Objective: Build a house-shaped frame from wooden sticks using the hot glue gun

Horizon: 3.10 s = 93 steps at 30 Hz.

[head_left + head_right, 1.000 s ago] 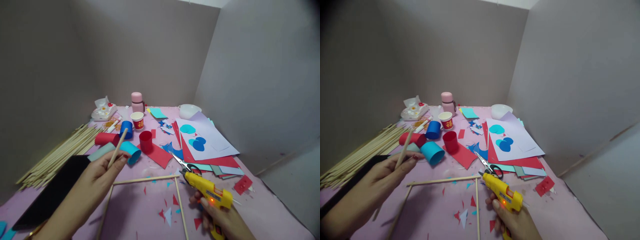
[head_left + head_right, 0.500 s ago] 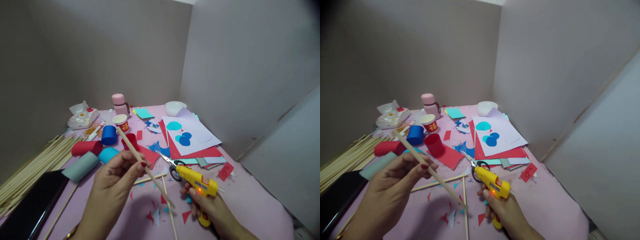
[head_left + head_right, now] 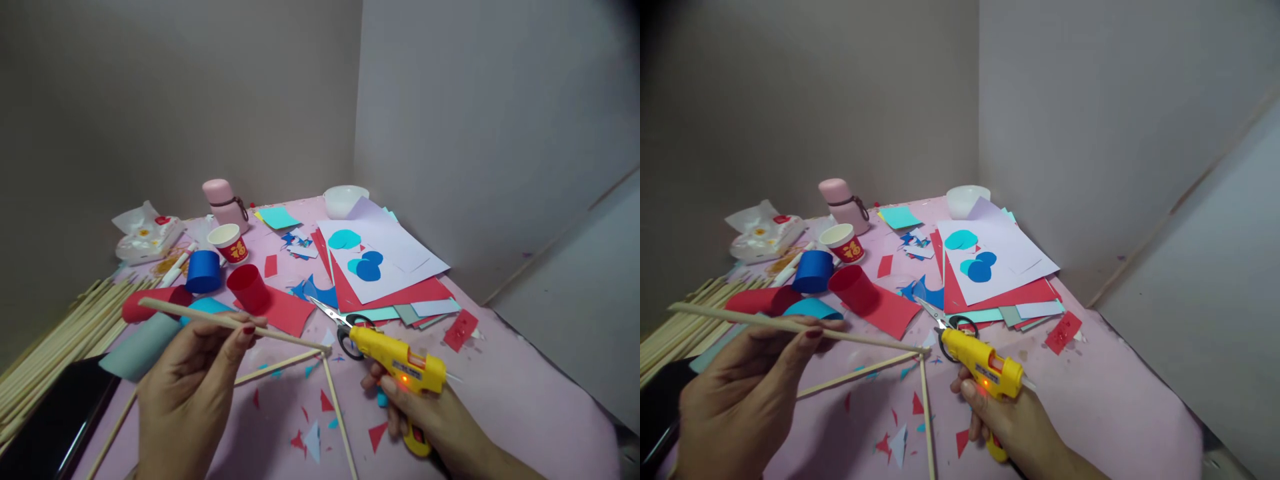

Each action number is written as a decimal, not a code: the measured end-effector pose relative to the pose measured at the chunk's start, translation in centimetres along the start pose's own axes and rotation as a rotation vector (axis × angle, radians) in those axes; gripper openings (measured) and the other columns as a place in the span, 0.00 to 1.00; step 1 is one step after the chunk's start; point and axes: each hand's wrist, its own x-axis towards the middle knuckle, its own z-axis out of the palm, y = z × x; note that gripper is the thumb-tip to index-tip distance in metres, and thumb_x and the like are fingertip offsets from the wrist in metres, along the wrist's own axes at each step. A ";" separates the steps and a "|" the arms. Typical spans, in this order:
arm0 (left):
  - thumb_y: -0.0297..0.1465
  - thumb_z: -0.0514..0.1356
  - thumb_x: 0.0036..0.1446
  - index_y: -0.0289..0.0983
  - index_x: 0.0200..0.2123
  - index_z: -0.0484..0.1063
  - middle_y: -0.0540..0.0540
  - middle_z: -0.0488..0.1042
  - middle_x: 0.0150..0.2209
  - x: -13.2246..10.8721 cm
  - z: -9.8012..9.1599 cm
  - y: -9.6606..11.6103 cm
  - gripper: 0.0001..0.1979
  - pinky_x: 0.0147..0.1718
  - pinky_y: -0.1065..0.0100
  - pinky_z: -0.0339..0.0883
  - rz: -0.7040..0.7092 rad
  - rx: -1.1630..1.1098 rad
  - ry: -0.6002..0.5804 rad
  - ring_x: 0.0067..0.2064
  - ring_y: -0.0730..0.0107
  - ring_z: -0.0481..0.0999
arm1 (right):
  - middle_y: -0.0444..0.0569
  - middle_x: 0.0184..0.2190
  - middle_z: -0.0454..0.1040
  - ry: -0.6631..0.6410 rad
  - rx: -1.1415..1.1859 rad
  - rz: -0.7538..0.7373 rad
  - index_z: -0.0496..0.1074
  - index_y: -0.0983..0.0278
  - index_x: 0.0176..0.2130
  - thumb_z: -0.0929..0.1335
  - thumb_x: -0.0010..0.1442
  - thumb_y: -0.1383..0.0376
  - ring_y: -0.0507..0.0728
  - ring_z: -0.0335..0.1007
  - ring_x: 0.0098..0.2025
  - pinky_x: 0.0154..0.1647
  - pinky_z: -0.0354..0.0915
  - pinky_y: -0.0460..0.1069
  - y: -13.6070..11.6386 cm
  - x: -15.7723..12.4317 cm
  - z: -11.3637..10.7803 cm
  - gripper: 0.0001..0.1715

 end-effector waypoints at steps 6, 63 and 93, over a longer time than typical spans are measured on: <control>0.31 0.63 0.54 0.42 0.34 0.73 0.54 0.76 0.33 -0.1 -0.3 -0.2 0.03 0.37 0.81 0.72 0.005 0.024 0.001 0.35 0.77 0.76 | 0.50 0.33 0.78 -0.013 -0.006 -0.003 0.71 0.65 0.36 0.71 0.50 0.48 0.47 0.66 0.17 0.19 0.59 0.43 0.3 0.1 -0.1 0.24; 0.39 0.61 0.54 0.44 0.41 0.70 0.53 0.77 0.35 -0.1 -0.9 -0.3 0.11 0.33 0.80 0.73 0.052 0.155 -0.108 0.36 0.73 0.78 | 0.50 0.34 0.78 -0.012 -0.030 0.015 0.71 0.65 0.36 0.71 0.48 0.48 0.47 0.66 0.16 0.18 0.62 0.44 0.5 0.0 -0.1 0.25; 0.39 0.60 0.55 0.45 0.39 0.71 0.55 0.78 0.32 0.3 -1.1 -0.1 0.08 0.27 0.81 0.71 0.178 0.329 -0.155 0.30 0.74 0.79 | 0.49 0.33 0.78 -0.015 -0.018 0.006 0.72 0.65 0.35 0.72 0.48 0.48 0.47 0.67 0.16 0.18 0.62 0.44 0.4 0.0 0.0 0.25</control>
